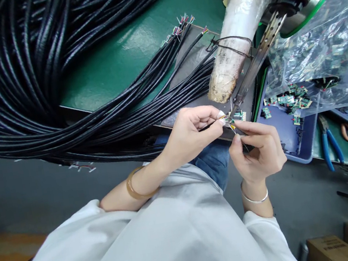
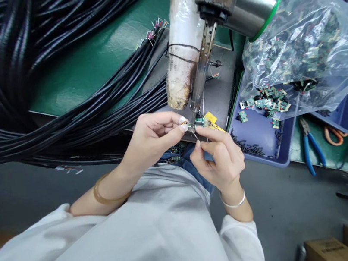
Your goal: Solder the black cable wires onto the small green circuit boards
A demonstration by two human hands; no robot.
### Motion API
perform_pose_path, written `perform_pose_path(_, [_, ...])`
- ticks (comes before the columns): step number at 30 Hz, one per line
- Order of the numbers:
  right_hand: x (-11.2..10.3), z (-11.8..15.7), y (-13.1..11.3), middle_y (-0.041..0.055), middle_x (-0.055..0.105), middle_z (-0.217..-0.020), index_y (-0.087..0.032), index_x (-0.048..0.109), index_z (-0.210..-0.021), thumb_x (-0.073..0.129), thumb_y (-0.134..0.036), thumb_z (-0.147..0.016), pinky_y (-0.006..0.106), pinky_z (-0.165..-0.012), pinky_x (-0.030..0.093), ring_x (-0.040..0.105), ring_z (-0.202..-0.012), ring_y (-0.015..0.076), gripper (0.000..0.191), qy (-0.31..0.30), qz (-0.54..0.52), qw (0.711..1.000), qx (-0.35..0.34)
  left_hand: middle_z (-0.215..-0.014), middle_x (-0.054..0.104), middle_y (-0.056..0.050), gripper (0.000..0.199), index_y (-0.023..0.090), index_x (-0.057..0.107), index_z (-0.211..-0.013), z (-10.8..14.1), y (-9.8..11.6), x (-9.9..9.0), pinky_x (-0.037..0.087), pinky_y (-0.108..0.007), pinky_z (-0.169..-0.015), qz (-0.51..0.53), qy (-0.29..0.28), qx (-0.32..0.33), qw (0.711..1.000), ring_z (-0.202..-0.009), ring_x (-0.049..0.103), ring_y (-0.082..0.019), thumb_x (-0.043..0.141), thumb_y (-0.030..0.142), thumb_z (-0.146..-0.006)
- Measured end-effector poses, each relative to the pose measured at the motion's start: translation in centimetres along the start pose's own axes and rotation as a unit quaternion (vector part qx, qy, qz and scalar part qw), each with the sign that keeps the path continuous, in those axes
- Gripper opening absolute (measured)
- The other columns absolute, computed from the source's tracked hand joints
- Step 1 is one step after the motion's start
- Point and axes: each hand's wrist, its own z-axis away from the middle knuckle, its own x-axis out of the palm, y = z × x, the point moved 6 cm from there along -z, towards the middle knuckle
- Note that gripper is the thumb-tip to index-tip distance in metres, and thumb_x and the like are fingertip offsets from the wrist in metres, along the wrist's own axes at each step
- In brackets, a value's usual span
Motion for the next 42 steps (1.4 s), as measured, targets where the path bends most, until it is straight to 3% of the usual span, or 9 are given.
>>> perform_pose_path(9, [0.1, 0.6, 0.1, 0.0021, 0.078, -0.096, -0.023, 0.055, -0.082, 0.069, -0.012, -0.084, 0.026, -0.070, 0.062, 0.074, -0.082, 0.0137, 0.018, -0.022, 0.004, 1.000, -0.022, -0.059, 0.044, 0.006, 0.012, 0.012, 0.062, -0.071, 0.2, -0.1, 0.1, 0.029, -0.015, -0.045, -0.017, -0.011, -0.038, 0.999, -0.050, 0.034, -0.003, 0.062, 0.016, -0.082])
perform_pose_path(15, [0.2, 0.2, 0.8, 0.0026, 0.076, -0.096, -0.023, 0.057, -0.085, 0.067, -0.010, -0.085, 0.029, -0.067, 0.061, 0.073, -0.081, 0.0152, 0.016, -0.031, -0.042, 0.998, 0.044, -0.055, 0.050, 0.006, 0.006, 0.013, 0.062, -0.078, 0.3, -0.3, 0.3, 0.034, -0.016, -0.047, -0.007, -0.045, -0.063, 0.997, -0.048, 0.041, -0.004, 0.061, 0.016, -0.083])
perform_pose_path(28, [0.2, -0.8, 0.3, 0.0030, 0.076, -0.095, -0.022, 0.059, -0.084, 0.069, -0.010, -0.084, 0.030, -0.070, 0.063, 0.073, -0.084, 0.0158, 0.016, -0.023, -0.031, 0.998, 0.040, -0.055, 0.047, 0.007, 0.004, 0.014, 0.060, -0.081, 0.1, 0.3, 0.1, 0.032, -0.017, -0.045, 0.006, -0.024, -0.063, 0.998, -0.046, 0.040, -0.004, 0.062, 0.017, -0.083])
perform_pose_path(36, [0.1, -0.1, 0.0, 0.0026, 0.077, -0.097, -0.022, 0.057, -0.081, 0.071, -0.010, -0.083, 0.024, -0.070, 0.061, 0.074, -0.084, 0.0135, 0.018, -0.049, 0.011, 0.999, 0.006, -0.054, 0.043, 0.008, 0.008, 0.014, 0.058, -0.078, 0.2, -0.2, 0.2, 0.029, -0.016, -0.044, 0.001, -0.038, -0.078, 0.996, -0.047, 0.036, -0.004, 0.061, 0.019, -0.084])
perform_pose_path(42, [-0.4, -0.3, 0.2, 0.0024, 0.077, -0.096, -0.023, 0.061, -0.089, 0.071, -0.011, -0.085, 0.029, -0.070, 0.064, 0.075, -0.084, 0.0159, 0.016, -0.036, 0.014, 0.999, 0.020, -0.056, 0.042, 0.007, 0.008, 0.014, 0.060, -0.077, 0.5, -0.2, 0.8, 0.027, -0.017, -0.045, 0.003, -0.064, -0.090, 0.994, -0.048, 0.033, -0.004, 0.063, 0.019, -0.082])
